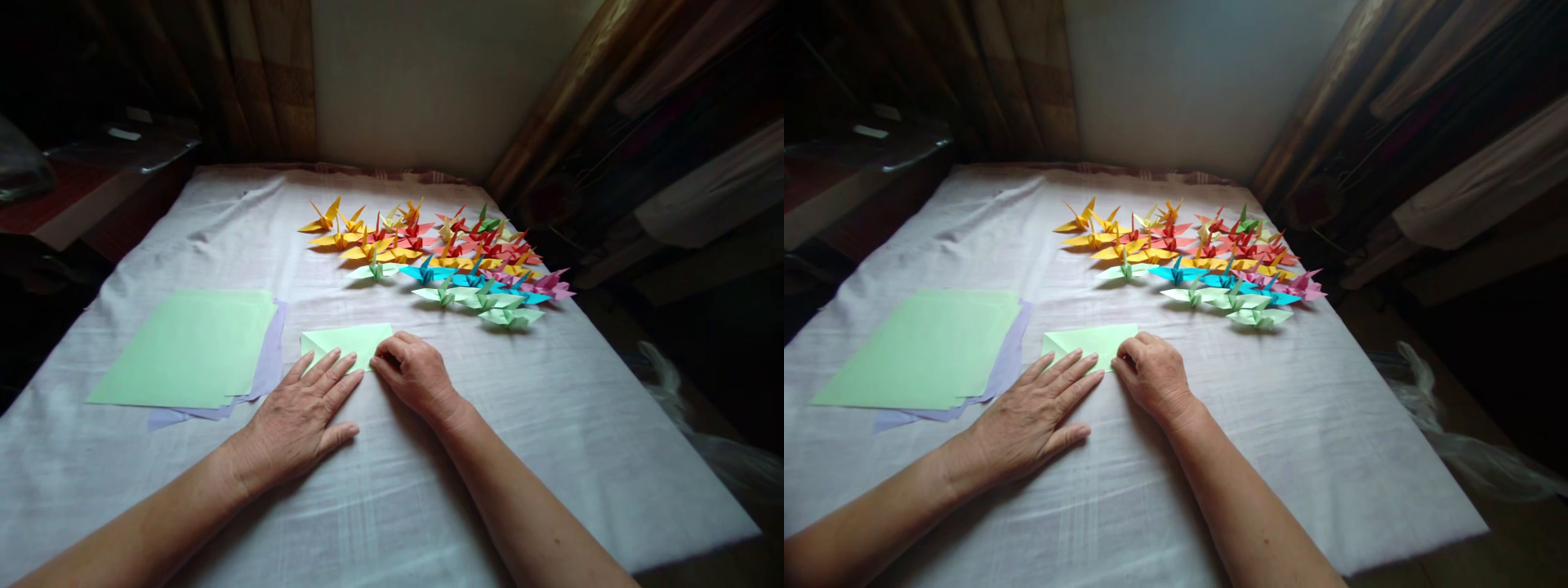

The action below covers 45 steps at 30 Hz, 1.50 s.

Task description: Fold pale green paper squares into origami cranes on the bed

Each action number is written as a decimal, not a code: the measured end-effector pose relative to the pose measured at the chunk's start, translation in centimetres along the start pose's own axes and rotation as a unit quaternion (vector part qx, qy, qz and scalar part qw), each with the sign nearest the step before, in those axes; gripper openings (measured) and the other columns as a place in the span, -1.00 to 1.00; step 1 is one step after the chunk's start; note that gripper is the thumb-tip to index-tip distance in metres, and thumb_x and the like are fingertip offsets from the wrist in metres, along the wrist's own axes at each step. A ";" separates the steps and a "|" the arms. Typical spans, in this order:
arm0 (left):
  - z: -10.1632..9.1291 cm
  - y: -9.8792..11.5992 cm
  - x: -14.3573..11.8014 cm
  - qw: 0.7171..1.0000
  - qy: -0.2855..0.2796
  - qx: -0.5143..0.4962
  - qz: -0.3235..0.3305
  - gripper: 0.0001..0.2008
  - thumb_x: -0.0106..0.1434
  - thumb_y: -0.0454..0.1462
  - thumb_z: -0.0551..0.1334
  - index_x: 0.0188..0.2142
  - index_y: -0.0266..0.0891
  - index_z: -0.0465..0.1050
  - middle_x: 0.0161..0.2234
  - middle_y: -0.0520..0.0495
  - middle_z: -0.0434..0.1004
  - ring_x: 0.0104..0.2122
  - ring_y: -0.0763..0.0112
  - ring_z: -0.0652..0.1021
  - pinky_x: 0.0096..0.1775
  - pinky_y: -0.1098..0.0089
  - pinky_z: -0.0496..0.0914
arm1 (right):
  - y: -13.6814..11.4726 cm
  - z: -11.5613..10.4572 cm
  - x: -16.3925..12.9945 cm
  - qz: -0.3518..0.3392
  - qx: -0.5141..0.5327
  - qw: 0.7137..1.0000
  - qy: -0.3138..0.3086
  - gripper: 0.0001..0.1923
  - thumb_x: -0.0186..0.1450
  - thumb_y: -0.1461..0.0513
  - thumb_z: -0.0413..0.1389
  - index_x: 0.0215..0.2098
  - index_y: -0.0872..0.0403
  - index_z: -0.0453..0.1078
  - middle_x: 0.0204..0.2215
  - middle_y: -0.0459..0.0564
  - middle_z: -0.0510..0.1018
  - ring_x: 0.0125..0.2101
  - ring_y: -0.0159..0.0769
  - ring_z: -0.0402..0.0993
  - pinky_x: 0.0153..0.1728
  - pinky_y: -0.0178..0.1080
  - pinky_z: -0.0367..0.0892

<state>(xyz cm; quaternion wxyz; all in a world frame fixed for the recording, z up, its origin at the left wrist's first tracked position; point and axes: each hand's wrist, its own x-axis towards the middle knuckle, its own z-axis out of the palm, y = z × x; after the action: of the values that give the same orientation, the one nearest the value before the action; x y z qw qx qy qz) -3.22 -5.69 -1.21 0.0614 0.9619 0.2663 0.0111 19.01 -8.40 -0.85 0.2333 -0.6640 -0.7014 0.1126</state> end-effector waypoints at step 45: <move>-6.1 -5.9 -4.1 0.995 -0.093 -0.002 0.017 -0.53 0.28 -0.01 0.25 0.18 0.14 0.41 0.27 -0.05 0.36 0.25 -0.10 0.34 0.27 -0.19 0.06 | 0.7 0.1 0.0 -0.002 0.024 1.000 0.011 -0.90 0.26 0.26 0.23 -0.43 0.02 0.45 -0.41 -0.11 0.53 -0.38 -0.35 0.42 -0.33 -0.32 0.22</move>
<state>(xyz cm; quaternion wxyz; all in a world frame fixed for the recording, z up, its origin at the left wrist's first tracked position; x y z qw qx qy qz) -10.05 -2.06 4.18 0.0873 0.9631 0.2425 -0.0773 19.59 -8.30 -1.24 0.2567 -0.6578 -0.6976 0.1215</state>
